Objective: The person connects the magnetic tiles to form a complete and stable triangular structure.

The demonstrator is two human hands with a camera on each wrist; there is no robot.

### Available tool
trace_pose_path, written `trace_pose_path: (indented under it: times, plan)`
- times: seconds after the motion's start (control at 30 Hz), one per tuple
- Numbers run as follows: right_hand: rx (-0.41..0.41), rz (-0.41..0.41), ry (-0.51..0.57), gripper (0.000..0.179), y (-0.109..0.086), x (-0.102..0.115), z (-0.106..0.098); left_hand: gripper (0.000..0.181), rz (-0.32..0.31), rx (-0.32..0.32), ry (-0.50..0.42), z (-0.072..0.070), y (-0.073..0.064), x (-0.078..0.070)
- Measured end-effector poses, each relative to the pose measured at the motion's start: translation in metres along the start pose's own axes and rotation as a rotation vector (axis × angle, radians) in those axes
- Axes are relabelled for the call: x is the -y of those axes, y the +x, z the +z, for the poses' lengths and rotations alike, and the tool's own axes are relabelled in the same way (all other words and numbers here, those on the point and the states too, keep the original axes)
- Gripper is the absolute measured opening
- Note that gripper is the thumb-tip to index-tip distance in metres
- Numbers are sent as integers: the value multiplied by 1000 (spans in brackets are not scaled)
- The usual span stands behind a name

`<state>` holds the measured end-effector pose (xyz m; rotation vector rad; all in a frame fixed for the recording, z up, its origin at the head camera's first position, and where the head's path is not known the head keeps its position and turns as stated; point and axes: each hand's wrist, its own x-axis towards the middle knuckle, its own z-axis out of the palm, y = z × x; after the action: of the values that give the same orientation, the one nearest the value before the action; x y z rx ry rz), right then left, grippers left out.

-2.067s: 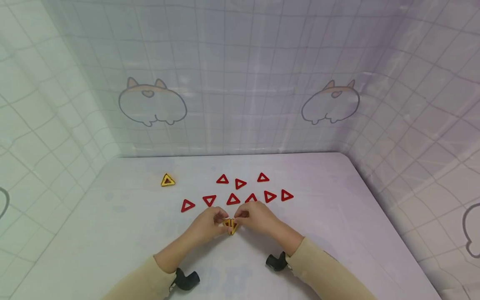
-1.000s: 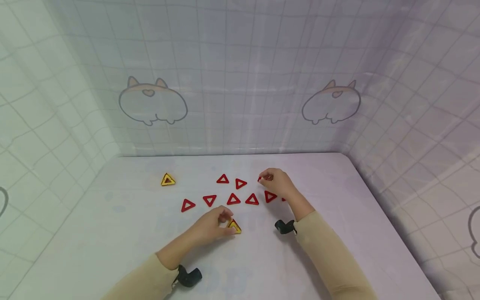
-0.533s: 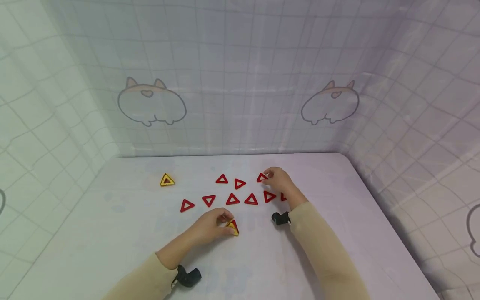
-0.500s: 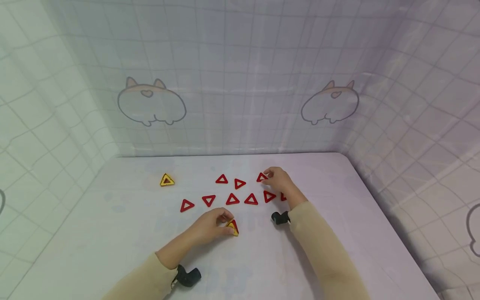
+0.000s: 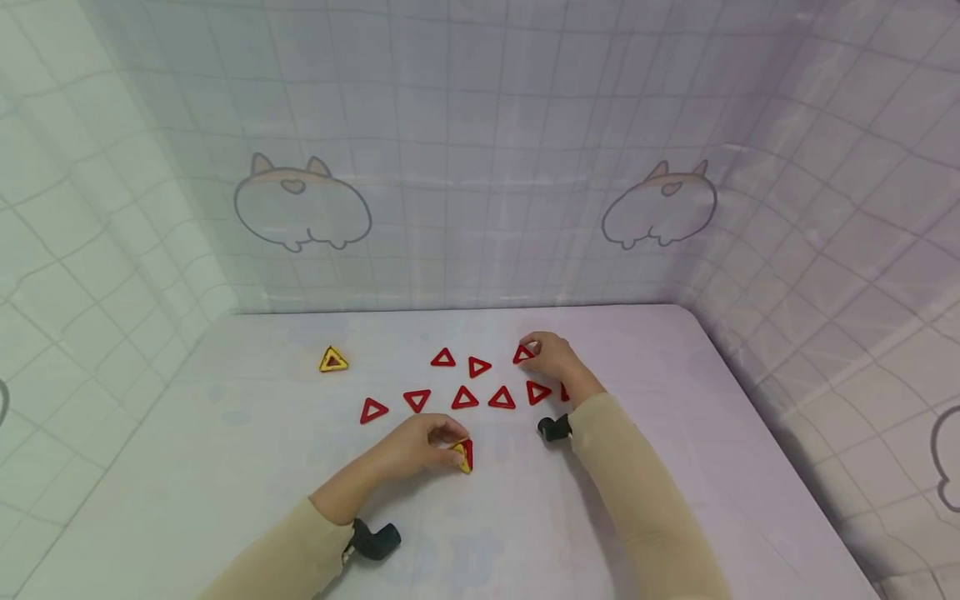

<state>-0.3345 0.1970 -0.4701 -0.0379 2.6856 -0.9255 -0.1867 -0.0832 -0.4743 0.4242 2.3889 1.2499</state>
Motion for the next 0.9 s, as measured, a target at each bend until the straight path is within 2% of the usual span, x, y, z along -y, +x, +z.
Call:
trace_pose_path:
  times: [0.13,0.47,0.7,0.9]
  plan:
    - [4,3,3,47,1,0,1,27,23,25,-17,-3,0,2]
    - [-4,-9,-29,42,-4,4,1,29,33,21,-18,-3,0,4]
    - [-1,-40,27,45,-20,9,-7,28,25,15,-15,-1,-2,3]
    - [5,-86,3,46,-38,16,-14,27,22,2,4,0,-2,3]
